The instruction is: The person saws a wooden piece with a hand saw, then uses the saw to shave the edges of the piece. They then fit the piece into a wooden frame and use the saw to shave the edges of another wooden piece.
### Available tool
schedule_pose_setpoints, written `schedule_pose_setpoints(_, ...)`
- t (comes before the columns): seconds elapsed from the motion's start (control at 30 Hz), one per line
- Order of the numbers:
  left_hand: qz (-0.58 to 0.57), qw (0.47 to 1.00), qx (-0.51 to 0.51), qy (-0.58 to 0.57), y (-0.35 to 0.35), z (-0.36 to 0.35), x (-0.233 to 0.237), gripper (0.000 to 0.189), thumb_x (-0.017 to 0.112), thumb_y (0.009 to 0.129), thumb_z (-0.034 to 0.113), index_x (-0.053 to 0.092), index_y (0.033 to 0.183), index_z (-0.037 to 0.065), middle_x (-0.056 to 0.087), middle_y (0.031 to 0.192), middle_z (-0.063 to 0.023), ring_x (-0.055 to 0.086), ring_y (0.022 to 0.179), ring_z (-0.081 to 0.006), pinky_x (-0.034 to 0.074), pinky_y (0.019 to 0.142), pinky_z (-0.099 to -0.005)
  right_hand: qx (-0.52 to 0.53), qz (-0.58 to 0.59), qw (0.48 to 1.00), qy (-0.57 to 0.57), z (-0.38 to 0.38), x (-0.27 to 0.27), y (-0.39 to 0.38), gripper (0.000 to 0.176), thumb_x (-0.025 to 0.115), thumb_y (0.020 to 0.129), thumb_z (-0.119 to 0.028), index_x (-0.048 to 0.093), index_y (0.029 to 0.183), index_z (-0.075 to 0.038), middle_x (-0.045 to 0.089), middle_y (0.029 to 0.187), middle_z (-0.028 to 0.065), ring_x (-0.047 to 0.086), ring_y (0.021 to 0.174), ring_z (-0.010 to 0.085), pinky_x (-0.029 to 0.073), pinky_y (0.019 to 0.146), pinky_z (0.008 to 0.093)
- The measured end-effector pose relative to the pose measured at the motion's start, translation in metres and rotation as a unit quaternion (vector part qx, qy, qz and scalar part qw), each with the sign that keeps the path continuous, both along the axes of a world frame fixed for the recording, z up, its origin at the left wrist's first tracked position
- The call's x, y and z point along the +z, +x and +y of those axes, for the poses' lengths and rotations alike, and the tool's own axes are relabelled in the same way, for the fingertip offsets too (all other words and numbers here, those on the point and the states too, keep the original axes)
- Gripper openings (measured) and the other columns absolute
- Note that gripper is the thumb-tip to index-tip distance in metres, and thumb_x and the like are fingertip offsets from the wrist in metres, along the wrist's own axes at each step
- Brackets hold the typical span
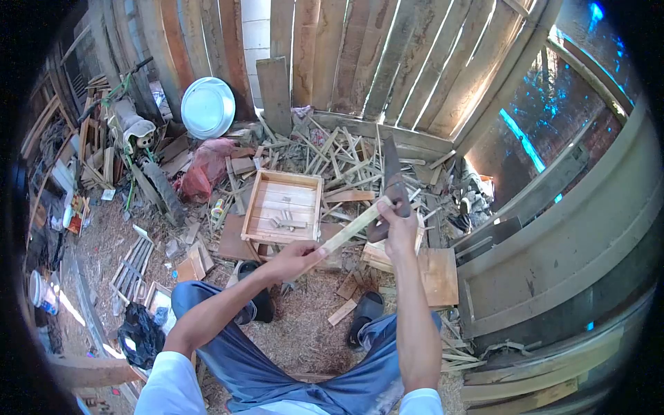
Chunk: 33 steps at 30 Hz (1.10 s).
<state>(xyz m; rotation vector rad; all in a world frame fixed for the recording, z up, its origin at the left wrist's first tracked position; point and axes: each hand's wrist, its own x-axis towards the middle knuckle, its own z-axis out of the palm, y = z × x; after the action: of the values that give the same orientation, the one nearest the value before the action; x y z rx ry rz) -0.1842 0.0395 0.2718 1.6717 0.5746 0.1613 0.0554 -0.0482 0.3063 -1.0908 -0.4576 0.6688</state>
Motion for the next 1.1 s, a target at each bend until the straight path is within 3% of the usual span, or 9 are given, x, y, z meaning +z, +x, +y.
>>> schedule_pose_setpoints(0.07, -0.06, 0.989, 0.044, -0.127, 0.004, -0.009, 0.006, 0.037, 0.052, 0.099, 0.036, 0.064, 0.099, 0.002, 0.054, 0.074, 0.0028, 0.05, 0.066, -0.0065, 0.042, 0.06, -0.0241, 0.037, 0.01, 0.999, -0.018, 0.007, -0.008, -0.007, 0.025, 0.073, 0.081, -0.001, 0.053, 0.096, -0.008, 0.065, 0.096, 0.0069, 0.061, 0.079, 0.0147, 0.051, 0.073, 0.0283)
schedule_pose_setpoints(0.2, -0.038, 0.992, 0.097, -0.069, -0.003, 0.001, 0.022, 0.037, 0.052, 0.1, 0.037, 0.065, 0.094, 0.003, 0.051, 0.07, 0.0035, 0.048, 0.06, -0.0057, 0.041, 0.056, -0.023, 0.093, 0.067, 0.993, -0.006, 0.003, 0.013, -0.022, 0.026, 0.074, 0.081, -0.003, 0.051, 0.091, -0.01, 0.066, 0.098, 0.0093, 0.063, 0.083, 0.0154, 0.051, 0.075, 0.0284)
schedule_pose_setpoints(0.23, -0.052, 0.991, 0.09, -0.079, -0.006, 0.005, 0.02, 0.037, 0.052, 0.099, 0.038, 0.063, 0.089, 0.004, 0.05, 0.066, 0.0039, 0.047, 0.055, -0.0053, 0.04, 0.05, -0.0229, 0.098, 0.074, 0.992, 0.008, 0.001, 0.018, -0.025, 0.025, 0.074, 0.08, -0.001, 0.057, 0.098, -0.006, 0.065, 0.097, 0.007, 0.061, 0.078, 0.0139, 0.052, 0.071, 0.0278)
schedule_pose_setpoints(0.3, -0.074, 0.989, 0.085, -0.091, -0.007, 0.009, 0.019, 0.039, 0.053, 0.099, 0.039, 0.061, 0.082, 0.005, 0.051, 0.061, 0.0035, 0.047, 0.049, -0.0046, 0.037, 0.042, -0.0223, 0.102, 0.073, 0.992, 0.024, 0.0, 0.023, -0.027, 0.026, 0.075, 0.079, -0.001, 0.056, 0.095, -0.008, 0.065, 0.099, 0.0086, 0.063, 0.082, 0.0157, 0.053, 0.074, 0.0293)
schedule_pose_setpoints(0.37, -0.071, 0.987, 0.069, -0.124, -0.008, 0.011, 0.019, 0.039, 0.053, 0.099, 0.039, 0.063, 0.085, 0.004, 0.051, 0.062, 0.0025, 0.046, 0.051, -0.005, 0.037, 0.045, -0.0222, 0.114, 0.074, 0.99, 0.044, -0.005, 0.029, -0.028, 0.03, 0.076, 0.077, 0.0, 0.051, 0.09, -0.011, 0.065, 0.104, 0.0126, 0.065, 0.094, 0.0205, 0.054, 0.084, 0.0337)
schedule_pose_setpoints(0.77, -0.055, 0.976, 0.025, -0.208, -0.006, 0.009, 0.039, 0.041, 0.054, 0.098, 0.044, 0.065, 0.087, 0.006, 0.058, 0.067, 0.001, 0.05, 0.053, -0.0053, 0.036, 0.046, -0.0218, 0.141, 0.049, 0.985, 0.085, -0.016, 0.032, -0.02, 0.03, 0.076, 0.079, -0.005, 0.054, 0.098, -0.013, 0.065, 0.109, 0.0112, 0.063, 0.094, 0.0183, 0.052, 0.086, 0.0348)
schedule_pose_setpoints(0.83, -0.06, 0.971, 0.03, -0.229, -0.005, 0.005, 0.051, 0.039, 0.052, 0.099, 0.04, 0.063, 0.088, 0.004, 0.058, 0.068, -0.001, 0.052, 0.054, -0.0069, 0.041, 0.049, -0.0217, 0.146, 0.048, 0.984, 0.089, -0.018, 0.038, -0.022, 0.031, 0.076, 0.08, -0.005, 0.052, 0.097, -0.014, 0.064, 0.11, 0.0104, 0.062, 0.096, 0.0187, 0.051, 0.088, 0.0348)
schedule_pose_setpoints(1.07, -0.103, 0.976, -0.001, -0.194, -0.006, 0.012, 0.052, 0.039, 0.057, 0.096, 0.042, 0.063, 0.088, 0.004, 0.059, 0.069, -0.0009, 0.055, 0.058, -0.0076, 0.043, 0.051, -0.0235, 0.127, 0.042, 0.987, 0.093, -0.014, 0.038, -0.02, 0.03, 0.076, 0.081, -0.008, 0.052, 0.099, -0.014, 0.063, 0.112, 0.009, 0.062, 0.097, 0.0183, 0.051, 0.086, 0.0327)
schedule_pose_setpoints(1.1, -0.101, 0.975, 0.001, -0.2, -0.004, 0.015, 0.051, 0.038, 0.059, 0.096, 0.041, 0.064, 0.09, 0.004, 0.06, 0.071, -0.001, 0.056, 0.058, -0.0079, 0.045, 0.052, -0.024, 0.105, 0.046, 0.989, 0.093, -0.012, 0.041, -0.023, 0.029, 0.075, 0.082, -0.007, 0.051, 0.096, -0.013, 0.064, 0.109, 0.0099, 0.061, 0.088, 0.0162, 0.051, 0.08, 0.0311)
